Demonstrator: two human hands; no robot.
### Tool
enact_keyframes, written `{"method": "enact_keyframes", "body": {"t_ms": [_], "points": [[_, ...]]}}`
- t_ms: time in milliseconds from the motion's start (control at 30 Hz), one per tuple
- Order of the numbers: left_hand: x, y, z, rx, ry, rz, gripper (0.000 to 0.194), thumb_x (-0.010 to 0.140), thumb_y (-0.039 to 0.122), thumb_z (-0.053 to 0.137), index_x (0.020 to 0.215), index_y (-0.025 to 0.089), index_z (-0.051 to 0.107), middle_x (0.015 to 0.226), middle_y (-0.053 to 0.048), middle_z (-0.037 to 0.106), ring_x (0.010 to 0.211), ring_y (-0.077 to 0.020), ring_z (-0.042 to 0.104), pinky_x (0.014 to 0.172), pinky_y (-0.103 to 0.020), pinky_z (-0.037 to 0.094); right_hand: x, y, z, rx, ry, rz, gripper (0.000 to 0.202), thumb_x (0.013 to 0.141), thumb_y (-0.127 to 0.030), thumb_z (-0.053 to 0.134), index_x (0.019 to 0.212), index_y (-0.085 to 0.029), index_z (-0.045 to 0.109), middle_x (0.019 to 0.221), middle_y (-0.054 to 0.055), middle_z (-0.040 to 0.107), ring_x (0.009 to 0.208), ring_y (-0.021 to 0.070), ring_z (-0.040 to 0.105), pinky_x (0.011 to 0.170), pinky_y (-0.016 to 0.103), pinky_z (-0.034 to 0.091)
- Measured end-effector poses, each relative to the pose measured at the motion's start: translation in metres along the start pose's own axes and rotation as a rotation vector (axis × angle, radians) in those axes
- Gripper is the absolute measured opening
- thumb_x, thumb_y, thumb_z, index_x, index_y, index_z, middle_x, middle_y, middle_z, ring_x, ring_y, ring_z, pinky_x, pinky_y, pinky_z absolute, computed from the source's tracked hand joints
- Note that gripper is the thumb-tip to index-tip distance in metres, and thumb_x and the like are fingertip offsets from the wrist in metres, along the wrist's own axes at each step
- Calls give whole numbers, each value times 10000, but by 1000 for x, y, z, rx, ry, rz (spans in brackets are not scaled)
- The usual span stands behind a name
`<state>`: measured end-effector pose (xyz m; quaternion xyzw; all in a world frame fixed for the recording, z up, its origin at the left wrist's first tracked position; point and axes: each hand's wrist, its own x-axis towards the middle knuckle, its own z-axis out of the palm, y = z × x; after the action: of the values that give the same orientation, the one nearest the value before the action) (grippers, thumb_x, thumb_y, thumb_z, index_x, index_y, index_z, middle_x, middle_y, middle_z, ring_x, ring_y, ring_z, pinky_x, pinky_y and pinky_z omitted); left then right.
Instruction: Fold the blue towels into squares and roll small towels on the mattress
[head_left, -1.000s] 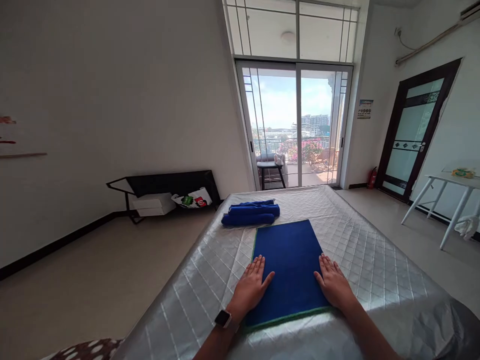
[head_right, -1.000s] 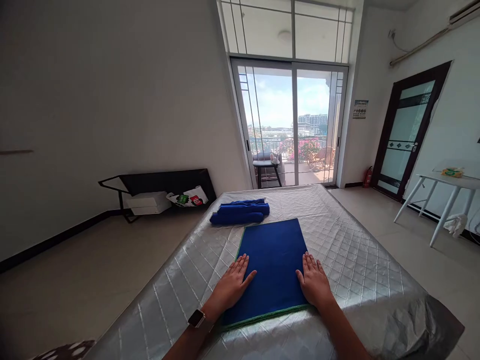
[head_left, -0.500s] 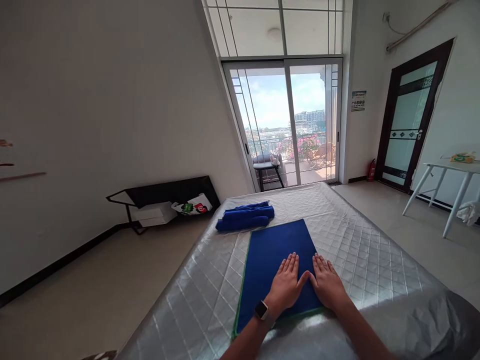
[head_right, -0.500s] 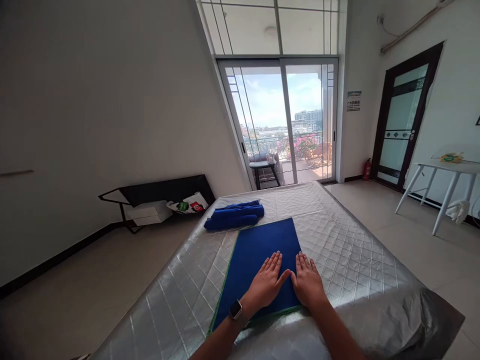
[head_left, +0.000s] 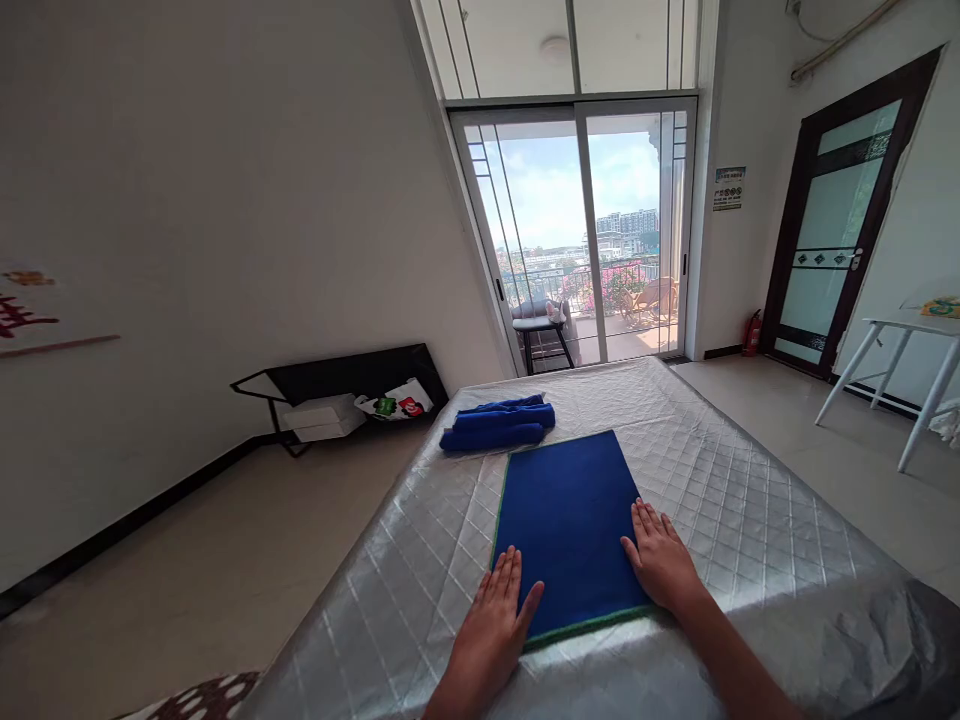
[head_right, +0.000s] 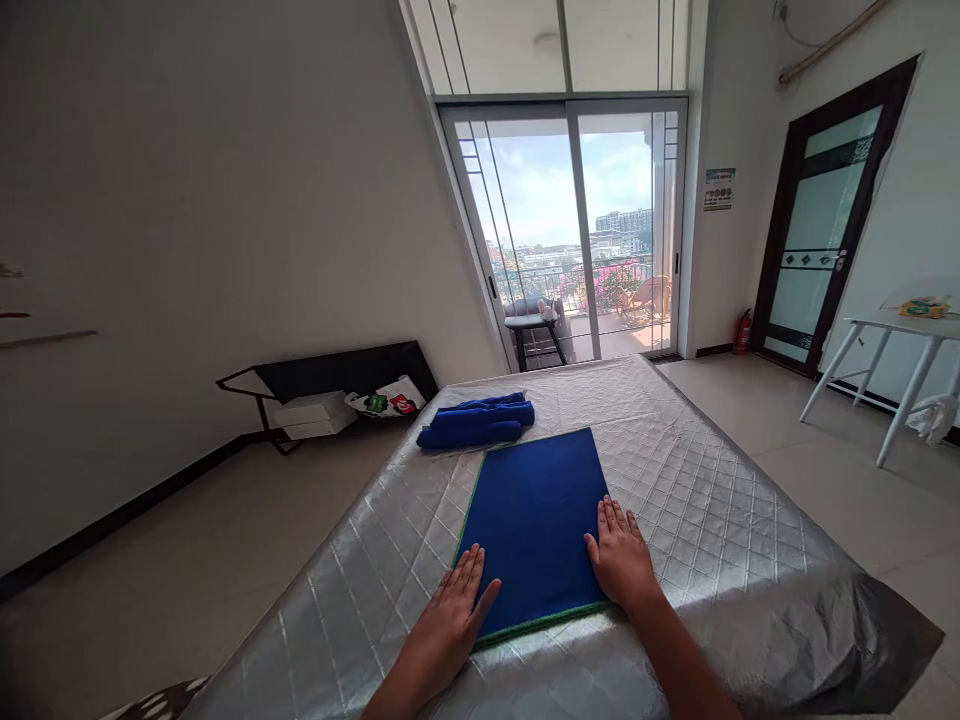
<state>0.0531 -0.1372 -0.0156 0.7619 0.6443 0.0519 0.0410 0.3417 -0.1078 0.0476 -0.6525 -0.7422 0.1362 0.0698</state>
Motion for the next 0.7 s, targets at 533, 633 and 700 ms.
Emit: {"method": "enact_keyframes", "body": {"t_ms": [533, 633, 700], "points": [[33, 125, -20, -52, -26, 127, 759, 1000, 605, 183, 1521, 77, 346, 1595, -147, 313, 1488, -262, 276, 1211, -446, 297, 2, 2, 2, -28, -1, -20, 641, 1023, -390, 257, 1556, -35, 237, 1624, 137, 202, 1514, 229, 173, 1233, 408, 127], [20, 88, -3, -12, 48, -39, 728, 1000, 590, 214, 1530, 105, 338, 1589, -162, 329, 1482, -281, 292, 1197, -492, 306, 3, 3, 4, -19, -2, -19, 648, 1022, -401, 252, 1560, -39, 225, 1628, 129, 187, 1515, 226, 165, 1234, 404, 122], [5, 55, 7, 32, 78, -91, 672, 1009, 544, 227, 1531, 138, 347, 1578, -162, 353, 1474, -286, 311, 1188, -519, 307, 3, 4, 5, -7, -2, -20, 646, 1020, -403, 250, 1562, -52, 226, 1629, 117, 181, 1516, 224, 164, 1234, 405, 119]]}}
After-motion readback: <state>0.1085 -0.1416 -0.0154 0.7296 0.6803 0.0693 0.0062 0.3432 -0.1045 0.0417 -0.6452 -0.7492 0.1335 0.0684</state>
